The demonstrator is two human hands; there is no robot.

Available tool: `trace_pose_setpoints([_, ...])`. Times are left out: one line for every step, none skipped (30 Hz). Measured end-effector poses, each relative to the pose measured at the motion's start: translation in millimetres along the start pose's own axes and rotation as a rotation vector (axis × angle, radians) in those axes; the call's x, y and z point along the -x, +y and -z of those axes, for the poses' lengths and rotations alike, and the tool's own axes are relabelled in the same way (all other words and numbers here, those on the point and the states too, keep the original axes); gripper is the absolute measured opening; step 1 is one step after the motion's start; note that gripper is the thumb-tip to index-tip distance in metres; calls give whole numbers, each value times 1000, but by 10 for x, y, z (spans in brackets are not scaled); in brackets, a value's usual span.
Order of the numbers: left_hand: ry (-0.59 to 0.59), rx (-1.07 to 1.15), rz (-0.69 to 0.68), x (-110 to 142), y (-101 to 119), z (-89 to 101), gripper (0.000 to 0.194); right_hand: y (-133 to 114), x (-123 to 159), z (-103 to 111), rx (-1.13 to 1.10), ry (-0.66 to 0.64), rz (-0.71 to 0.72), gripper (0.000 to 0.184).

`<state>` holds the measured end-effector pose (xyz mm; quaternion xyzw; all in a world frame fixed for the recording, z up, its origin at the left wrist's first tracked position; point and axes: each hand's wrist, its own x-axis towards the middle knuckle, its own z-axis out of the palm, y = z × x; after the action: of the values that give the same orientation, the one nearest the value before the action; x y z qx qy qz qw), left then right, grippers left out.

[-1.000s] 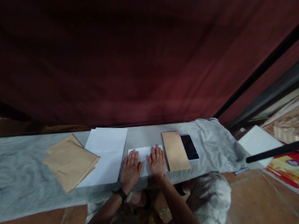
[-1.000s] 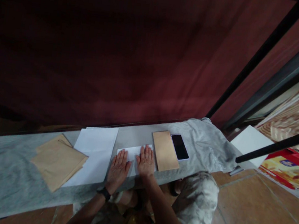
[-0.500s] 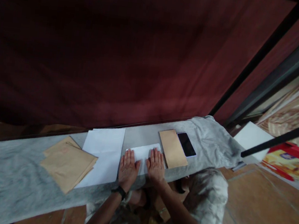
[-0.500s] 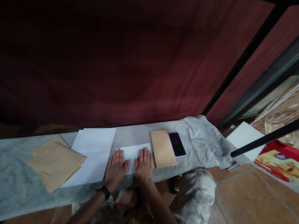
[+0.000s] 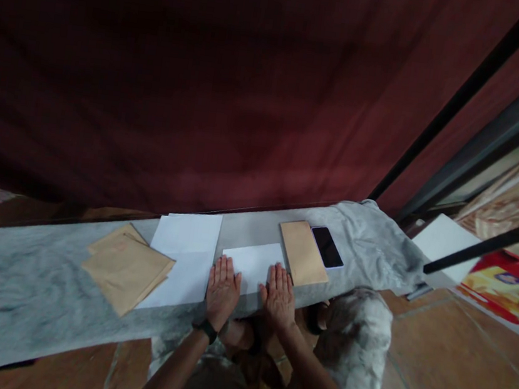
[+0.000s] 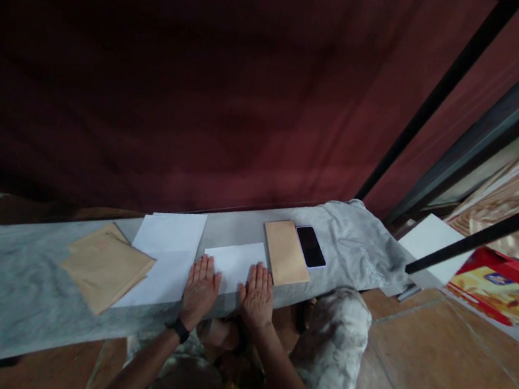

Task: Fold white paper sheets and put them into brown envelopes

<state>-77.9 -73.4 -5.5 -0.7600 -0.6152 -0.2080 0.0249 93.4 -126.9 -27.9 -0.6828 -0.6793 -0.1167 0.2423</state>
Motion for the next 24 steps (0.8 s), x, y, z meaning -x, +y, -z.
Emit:
trace_pose_setpoints([1,10,-14,26,55,10,59,0,6,1,3,3,2,63])
trace_pose_setpoints([-10,25,-48,49,126,11,58,0,11,-1,6,6,5,62])
trace_pose_setpoints([-33,45,-97,68,208,3,57,3,16,-5,7,10,8,62])
trace_pose_setpoints([-66,70,-163,80,295,-15,56,6,21,-11,6,13,11,60])
trace_pose_setpoints([-103,92,-231,83,381,-43,56,10,26,-18,4,15,15,58])
trace_pose_setpoints([-137,110,-290,74,457,-78,55,15,30,-26,0,15,21,56])
trace_pose_setpoints([-168,120,-333,52,519,-117,55,18,33,-33,-3,12,28,55])
trace_pose_setpoints([-191,124,-354,17,560,-155,54,20,34,-40,-4,12,32,55])
trace_pose_setpoints([-207,123,-359,-29,578,-189,54,21,34,-46,-4,13,31,55])
trace_pose_setpoints([-216,118,-353,-80,573,-216,55,20,33,-51,-4,14,26,55])
trace_pose_setpoints([-219,110,-339,-131,545,-233,55,20,32,-55,-3,15,20,55])
trace_pose_setpoints([-217,100,-325,-177,499,-240,55,20,32,-57,0,13,14,55])
trace_pose_setpoints([-210,88,-310,-212,438,-237,56,21,34,-58,3,10,10,56])
trace_pose_setpoints([-198,73,-293,-233,368,-226,56,22,37,-58,6,6,9,57])
trace_pose_setpoints([-183,55,-272,-238,295,-209,56,23,40,-57,9,2,10,58])
trace_pose_setpoints([-167,36,-248,-229,222,-188,57,22,40,-56,10,3,8,58])
trace_pose_setpoints([-152,17,-225,-209,156,-165,58,17,35,-54,9,7,3,58])
trace_pose_setpoints([-140,1,-208,-183,98,-143,58,5,19,-53,5,9,-7,58])
trace_pose_setpoints([-132,-11,-197,-155,52,-124,59,-14,-8,-53,-2,6,-21,58])
trace_pose_setpoints([-128,-19,-190,-130,19,-107,59,-42,-48,-55,-14,-6,-32,57])
trace_pose_setpoints([-127,-23,-186,-111,-3,-95,58,-76,-100,-60,-28,-27,-36,55])
trace_pose_setpoints([-126,-23,-183,-98,-13,-85,58,-116,-160,-68,-45,-57,-35,53])
trace_pose_setpoints([-125,-21,-178,-91,-16,-79,57,-158,-223,-79,-63,-92,-19,52])
trace_pose_setpoints([-121,-18,-167,-89,-15,-74,57,-199,-283,-94,-78,-123,3,50])
